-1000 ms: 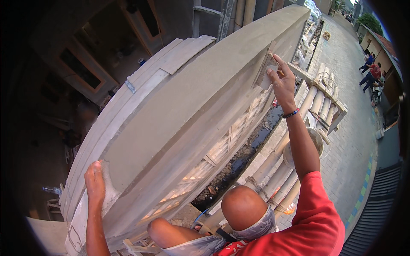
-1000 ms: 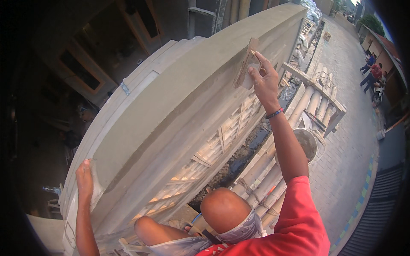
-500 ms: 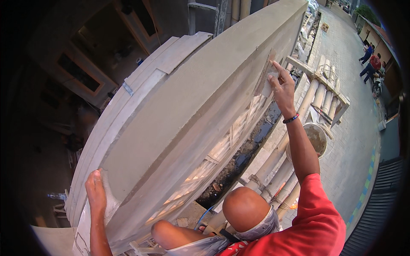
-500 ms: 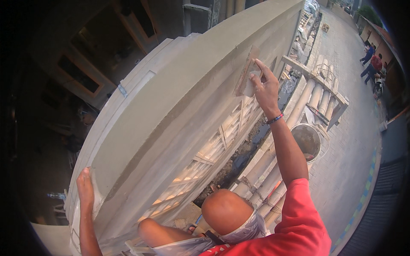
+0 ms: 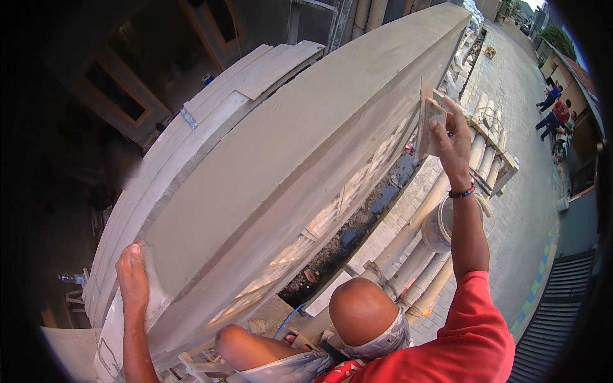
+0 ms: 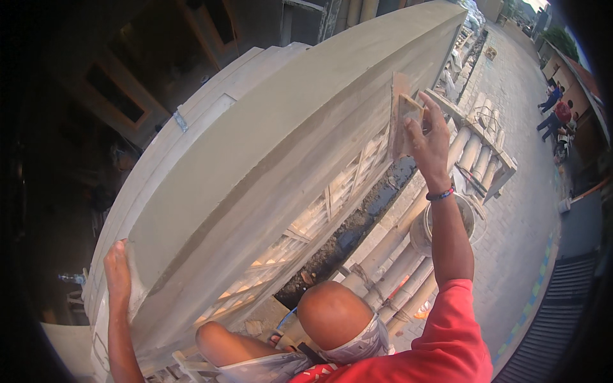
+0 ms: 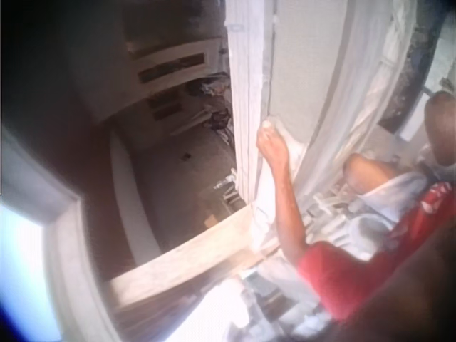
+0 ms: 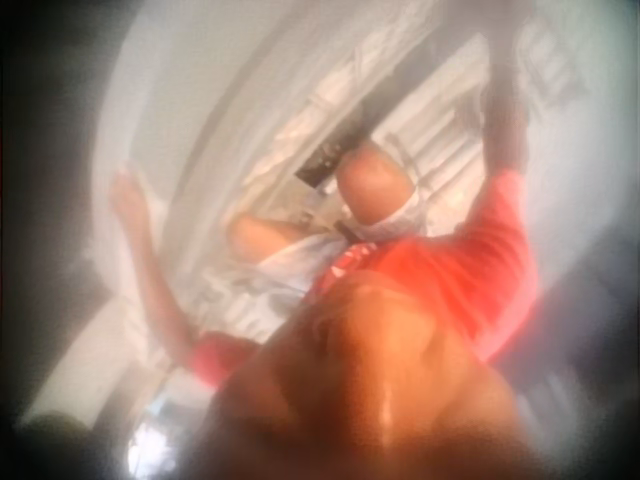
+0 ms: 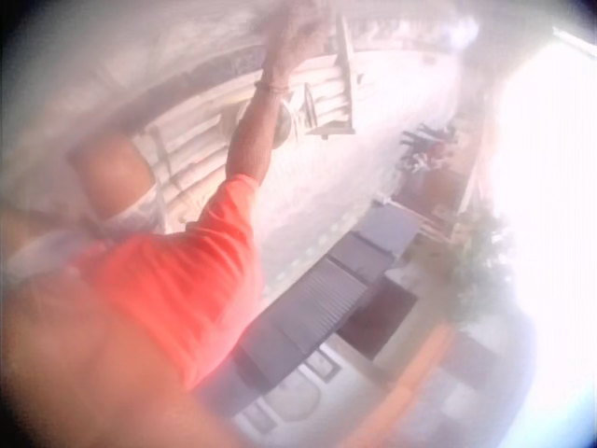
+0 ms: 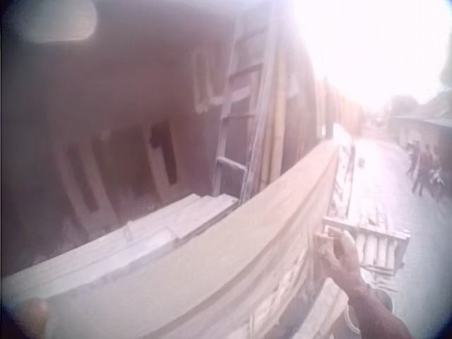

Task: The person applies plaster to a curved wall section using a trowel, smoothing the surface in long strokes. They periodically dip the trowel into a bucket of water to clean it and continue spreading the plaster evenly across the wall.

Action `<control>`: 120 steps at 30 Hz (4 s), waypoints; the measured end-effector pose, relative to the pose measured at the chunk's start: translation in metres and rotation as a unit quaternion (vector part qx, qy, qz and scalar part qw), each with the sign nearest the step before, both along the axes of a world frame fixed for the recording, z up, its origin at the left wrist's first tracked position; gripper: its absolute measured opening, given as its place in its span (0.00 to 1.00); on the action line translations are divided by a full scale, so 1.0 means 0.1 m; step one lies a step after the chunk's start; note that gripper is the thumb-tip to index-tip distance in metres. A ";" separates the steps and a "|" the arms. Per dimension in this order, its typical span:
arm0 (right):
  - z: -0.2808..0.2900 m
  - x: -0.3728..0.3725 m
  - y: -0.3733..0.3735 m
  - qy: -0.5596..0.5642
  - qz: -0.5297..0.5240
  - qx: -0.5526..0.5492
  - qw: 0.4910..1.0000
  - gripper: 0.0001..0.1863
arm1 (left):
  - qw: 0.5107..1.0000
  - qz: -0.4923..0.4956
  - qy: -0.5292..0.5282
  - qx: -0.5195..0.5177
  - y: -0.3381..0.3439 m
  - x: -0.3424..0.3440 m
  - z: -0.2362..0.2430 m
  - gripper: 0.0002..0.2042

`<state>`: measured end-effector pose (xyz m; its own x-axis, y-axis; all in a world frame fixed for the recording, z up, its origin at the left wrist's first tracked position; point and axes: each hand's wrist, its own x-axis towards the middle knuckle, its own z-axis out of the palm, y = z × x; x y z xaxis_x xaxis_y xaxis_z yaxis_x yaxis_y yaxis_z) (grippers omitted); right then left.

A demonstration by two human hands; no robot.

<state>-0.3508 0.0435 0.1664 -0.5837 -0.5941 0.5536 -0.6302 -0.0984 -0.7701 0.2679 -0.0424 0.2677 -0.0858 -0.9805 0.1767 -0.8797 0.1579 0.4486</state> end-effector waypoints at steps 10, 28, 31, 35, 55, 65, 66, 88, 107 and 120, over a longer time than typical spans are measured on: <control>1.52 -0.47 -0.38 0.381 0.127 0.167 0.900 0.17 | 1.000 -0.004 0.022 0.002 -0.01 -0.04 -0.01 0.24; 1.28 -1.25 -0.67 0.083 0.048 0.087 0.992 0.24 | 1.000 -0.002 0.003 -0.012 0.01 0.05 0.03 0.24; 0.76 -0.55 -0.42 -0.023 0.067 -0.014 0.997 0.24 | 1.000 -0.007 0.003 -0.007 0.01 0.02 0.00 0.24; 0.35 -0.06 -0.48 -0.087 0.095 -0.088 0.988 0.24 | 0.999 -0.021 0.023 -0.018 -0.04 0.06 -0.07 0.24; -0.08 1.23 -0.42 -0.005 0.066 -0.027 0.997 0.25 | 0.999 -0.026 0.023 -0.015 0.02 -0.04 0.03 0.24; 0.31 1.47 -0.27 -0.036 0.053 -0.021 0.998 0.25 | 0.999 -0.043 0.011 -0.024 -0.02 -0.03 -0.02 0.24; 0.30 1.59 -0.32 0.000 0.052 -0.012 0.999 0.25 | 0.999 -0.043 0.001 -0.020 -0.01 -0.04 -0.03 0.24; 0.17 2.42 0.09 -0.022 0.089 -0.029 0.995 0.26 | 0.999 -0.042 -0.023 -0.021 0.00 -0.01 0.04 0.29; -0.15 3.20 0.26 0.175 0.196 0.012 0.965 0.30 | 0.999 -0.044 -0.004 -0.001 0.01 -0.06 0.03 0.30; 0.00 3.56 0.28 0.199 0.213 -0.005 0.957 0.29 | 0.999 -0.047 -0.009 -0.017 0.01 -0.06 -0.01 0.30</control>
